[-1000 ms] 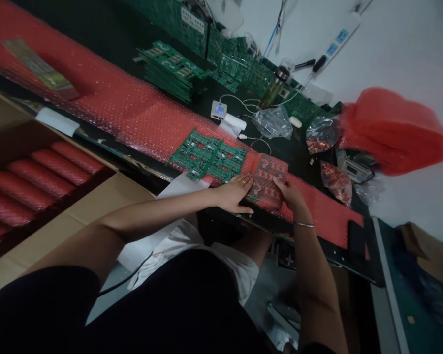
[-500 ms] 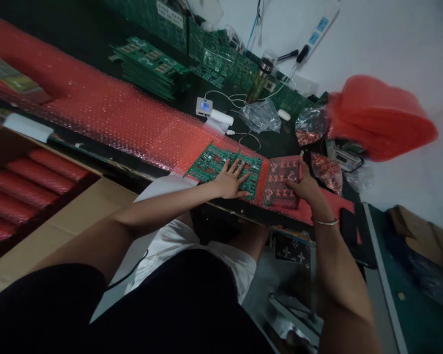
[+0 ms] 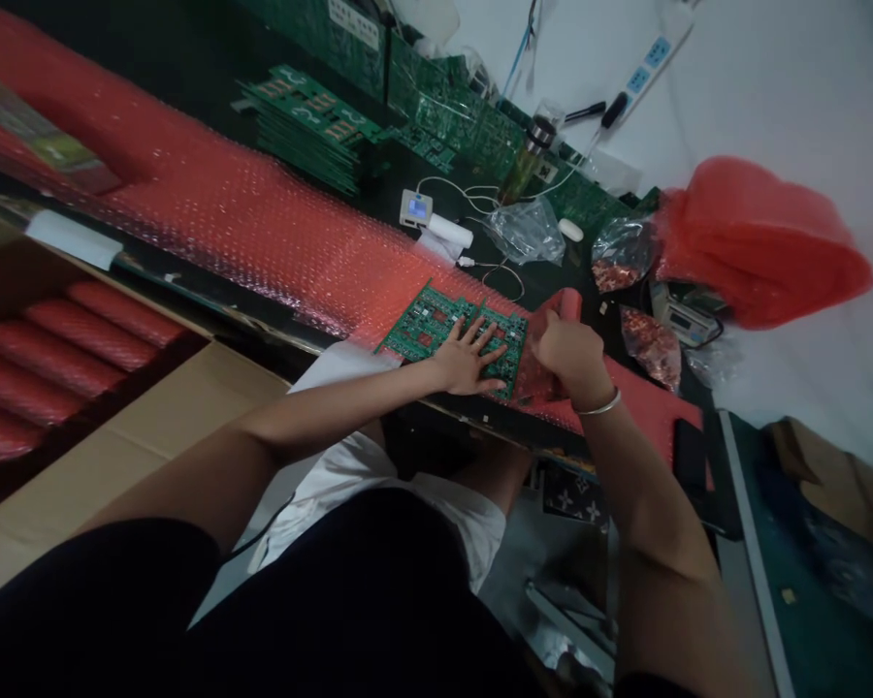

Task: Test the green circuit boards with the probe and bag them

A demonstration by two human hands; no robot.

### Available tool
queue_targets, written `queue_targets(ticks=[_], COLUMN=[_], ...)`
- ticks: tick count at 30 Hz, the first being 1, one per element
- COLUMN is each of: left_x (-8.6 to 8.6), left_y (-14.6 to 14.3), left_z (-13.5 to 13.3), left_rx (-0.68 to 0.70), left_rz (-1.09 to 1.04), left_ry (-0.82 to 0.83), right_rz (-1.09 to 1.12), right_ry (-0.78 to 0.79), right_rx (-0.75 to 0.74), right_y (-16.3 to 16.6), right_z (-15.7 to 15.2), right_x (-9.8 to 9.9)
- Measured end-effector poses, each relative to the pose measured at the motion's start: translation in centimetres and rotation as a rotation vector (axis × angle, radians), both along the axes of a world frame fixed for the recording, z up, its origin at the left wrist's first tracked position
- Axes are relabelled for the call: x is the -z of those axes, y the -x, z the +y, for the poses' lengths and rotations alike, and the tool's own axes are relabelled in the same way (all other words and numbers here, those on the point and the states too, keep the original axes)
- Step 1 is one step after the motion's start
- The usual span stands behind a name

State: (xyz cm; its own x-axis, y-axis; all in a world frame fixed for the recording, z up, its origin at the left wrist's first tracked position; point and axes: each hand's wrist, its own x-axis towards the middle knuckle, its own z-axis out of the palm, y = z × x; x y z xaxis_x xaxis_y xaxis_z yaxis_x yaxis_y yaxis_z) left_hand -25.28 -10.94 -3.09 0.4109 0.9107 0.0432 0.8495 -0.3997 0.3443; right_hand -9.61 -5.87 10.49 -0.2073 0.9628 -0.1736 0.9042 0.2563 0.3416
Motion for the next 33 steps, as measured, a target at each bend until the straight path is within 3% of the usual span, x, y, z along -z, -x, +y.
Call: queue_targets(ticks=[6,9,12,15,19,22,27,33], left_x=[-0.1,-0.4,-0.7,-0.9,-1.4,-1.9,-2.0,-1.9], left_y=[5.2,7.7,8.4,8.1,7.2,5.6,2.9,1.5], left_z=[-0.3,-0.5,-0.7,-0.5,0.2,-0.2,-1.8,-1.0], left_rx=[-0.227,-0.27,-0.283,-0.312,-0.378,-0.309,-0.222,-0.119], left_rz=[0.052,0.107,0.117,0.119,0.106,0.058,-0.074,-0.085], left_ry=[0.05,0.13,0.126,0.123,0.089,-0.01,-0.004,0.03], right_rz=[0.053,0.127,0.199,0.407,0.622,0.804,1.308,1.561], right_ry=[0.037,0.063,0.104,0.077,-0.059,0.091,0.467,0.451], right_rx=[-0.146,-0.156,-0.153,-0.117,0.07,0.216,0.442,0.511], right_y=[3.8,6.8,8.1,5.6,-0.8,-3.7,-3.5,-4.0], right_z=[0.3,-0.1,-0.5,-0.1,1.2,1.5,1.3,1.4], right_x=[-0.1,1.4,3.3,4.3,5.2,6.4,8.4,7.8])
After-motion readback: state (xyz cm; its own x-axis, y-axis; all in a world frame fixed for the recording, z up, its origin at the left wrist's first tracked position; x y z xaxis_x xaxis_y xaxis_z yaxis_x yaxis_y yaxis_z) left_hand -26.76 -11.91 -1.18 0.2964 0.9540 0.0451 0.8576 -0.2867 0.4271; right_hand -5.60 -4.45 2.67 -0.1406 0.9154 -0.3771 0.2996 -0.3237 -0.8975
